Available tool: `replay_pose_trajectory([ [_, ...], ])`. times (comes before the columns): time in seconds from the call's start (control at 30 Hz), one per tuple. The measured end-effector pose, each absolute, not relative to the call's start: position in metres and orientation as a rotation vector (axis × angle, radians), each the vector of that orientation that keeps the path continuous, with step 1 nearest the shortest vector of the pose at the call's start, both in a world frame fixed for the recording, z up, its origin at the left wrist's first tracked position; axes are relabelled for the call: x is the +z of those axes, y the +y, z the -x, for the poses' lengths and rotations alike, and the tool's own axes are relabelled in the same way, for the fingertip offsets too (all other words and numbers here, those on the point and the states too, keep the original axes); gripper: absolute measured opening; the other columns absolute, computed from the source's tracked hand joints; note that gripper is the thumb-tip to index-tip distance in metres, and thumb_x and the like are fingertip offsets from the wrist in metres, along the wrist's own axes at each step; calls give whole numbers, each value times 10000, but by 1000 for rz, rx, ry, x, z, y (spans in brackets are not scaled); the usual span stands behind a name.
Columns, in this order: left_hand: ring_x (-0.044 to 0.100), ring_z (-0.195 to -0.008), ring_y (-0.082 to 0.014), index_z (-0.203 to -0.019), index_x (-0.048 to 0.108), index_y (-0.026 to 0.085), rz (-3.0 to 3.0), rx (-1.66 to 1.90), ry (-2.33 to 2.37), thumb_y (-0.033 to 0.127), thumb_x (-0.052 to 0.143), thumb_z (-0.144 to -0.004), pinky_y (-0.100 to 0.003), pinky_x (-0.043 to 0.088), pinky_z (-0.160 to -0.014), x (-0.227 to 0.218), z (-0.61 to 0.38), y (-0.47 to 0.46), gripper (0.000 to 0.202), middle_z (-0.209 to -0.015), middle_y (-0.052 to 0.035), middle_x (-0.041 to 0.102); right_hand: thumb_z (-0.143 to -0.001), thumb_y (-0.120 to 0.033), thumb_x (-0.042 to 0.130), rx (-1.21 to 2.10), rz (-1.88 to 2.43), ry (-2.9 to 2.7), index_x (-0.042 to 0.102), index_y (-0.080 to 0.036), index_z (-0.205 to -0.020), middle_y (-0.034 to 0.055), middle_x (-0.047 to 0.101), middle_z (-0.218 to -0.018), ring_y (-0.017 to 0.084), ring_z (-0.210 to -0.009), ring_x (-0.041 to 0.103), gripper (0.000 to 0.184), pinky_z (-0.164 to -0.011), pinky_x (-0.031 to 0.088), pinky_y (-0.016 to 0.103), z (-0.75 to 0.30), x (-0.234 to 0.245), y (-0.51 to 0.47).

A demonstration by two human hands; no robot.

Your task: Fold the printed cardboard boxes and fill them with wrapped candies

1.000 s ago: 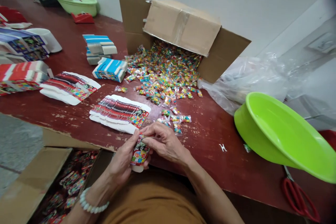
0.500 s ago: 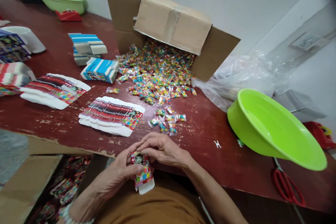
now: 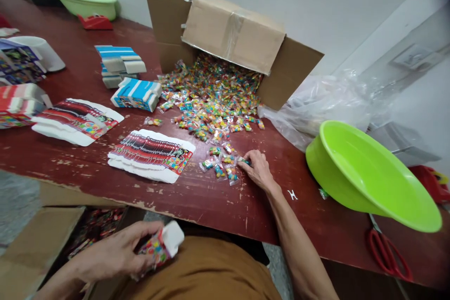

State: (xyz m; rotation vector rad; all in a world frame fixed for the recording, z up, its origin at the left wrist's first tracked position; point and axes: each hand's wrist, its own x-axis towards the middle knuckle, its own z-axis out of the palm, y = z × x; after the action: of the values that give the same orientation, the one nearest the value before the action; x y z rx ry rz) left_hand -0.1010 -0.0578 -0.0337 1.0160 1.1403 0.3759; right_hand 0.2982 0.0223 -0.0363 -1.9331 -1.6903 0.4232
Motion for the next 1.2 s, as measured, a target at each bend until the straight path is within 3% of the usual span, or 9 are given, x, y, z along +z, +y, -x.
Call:
replay_pose_trajectory([
  [0.1,690,-774,-225,-1123,681,252,-948,538,1107,409,786,-744,-288,540,-674,-14,78,-50,423,-941,-59,771,-903,-457,577,434,1906,-1579,636,-202,-933,53,666,-898,221,-830,586,263,-791,461,358,-296,-30,16],
  [0.2,665,-661,-191,-1067,608,224,-966,641,971,342,695,-801,-291,514,-659,4,49,-39,303,-803,-32,731,-970,-485,459,506,1810,-1477,615,-183,-1000,41,650,-856,185,-741,582,341,-719,471,317,-279,-9,8],
  [0.37,549,-498,-117,-1059,544,226,-943,707,934,206,614,-726,-240,448,-525,10,11,-31,341,-690,35,654,-968,-299,533,923,1193,-1743,679,-225,-975,31,680,-928,174,-868,614,164,-838,471,316,-213,31,-11],
  [0.53,521,-480,-111,-1051,505,223,-1118,646,940,200,625,-718,-218,441,-472,4,1,-30,356,-651,52,623,-862,-273,695,1000,1235,-1717,681,-210,-969,-10,680,-799,138,-682,583,125,-675,458,264,-180,33,-17],
  [0.73,561,-464,-121,-1162,481,207,-1093,714,942,266,651,-789,-233,453,-488,3,0,-31,414,-672,36,650,-942,-304,598,1099,1114,-1751,735,-230,-978,25,709,-941,173,-892,637,160,-836,475,306,-190,34,-10],
  [0.83,576,-460,-124,-1163,518,207,-974,788,917,340,694,-798,-230,442,-490,7,-4,-33,427,-668,23,669,-901,-297,637,1161,1176,-1567,727,-219,-939,11,688,-866,161,-801,623,125,-778,482,293,-190,33,-9],
  [1.0,612,-447,-164,-950,622,181,-713,822,929,673,623,-792,-262,480,-484,17,-9,-32,517,-612,-31,695,-840,-338,708,1232,1208,-1430,690,-218,-938,10,643,-862,155,-784,590,157,-726,481,276,-187,28,-14],
  [1.13,594,-423,-158,-819,642,164,-697,782,942,683,644,-765,-258,481,-433,16,-12,-31,522,-600,-40,686,-787,-449,772,1651,1098,-1262,618,-236,-1114,-10,647,-842,127,-620,600,419,-607,490,263,-182,19,-19],
  [1.2,577,-413,-147,-884,644,170,-777,810,949,633,649,-801,-243,463,-404,11,-13,-31,471,-610,-25,683,-791,-486,766,1681,1054,-1270,641,-240,-1082,4,662,-865,129,-604,607,401,-582,495,268,-178,14,-20],
])
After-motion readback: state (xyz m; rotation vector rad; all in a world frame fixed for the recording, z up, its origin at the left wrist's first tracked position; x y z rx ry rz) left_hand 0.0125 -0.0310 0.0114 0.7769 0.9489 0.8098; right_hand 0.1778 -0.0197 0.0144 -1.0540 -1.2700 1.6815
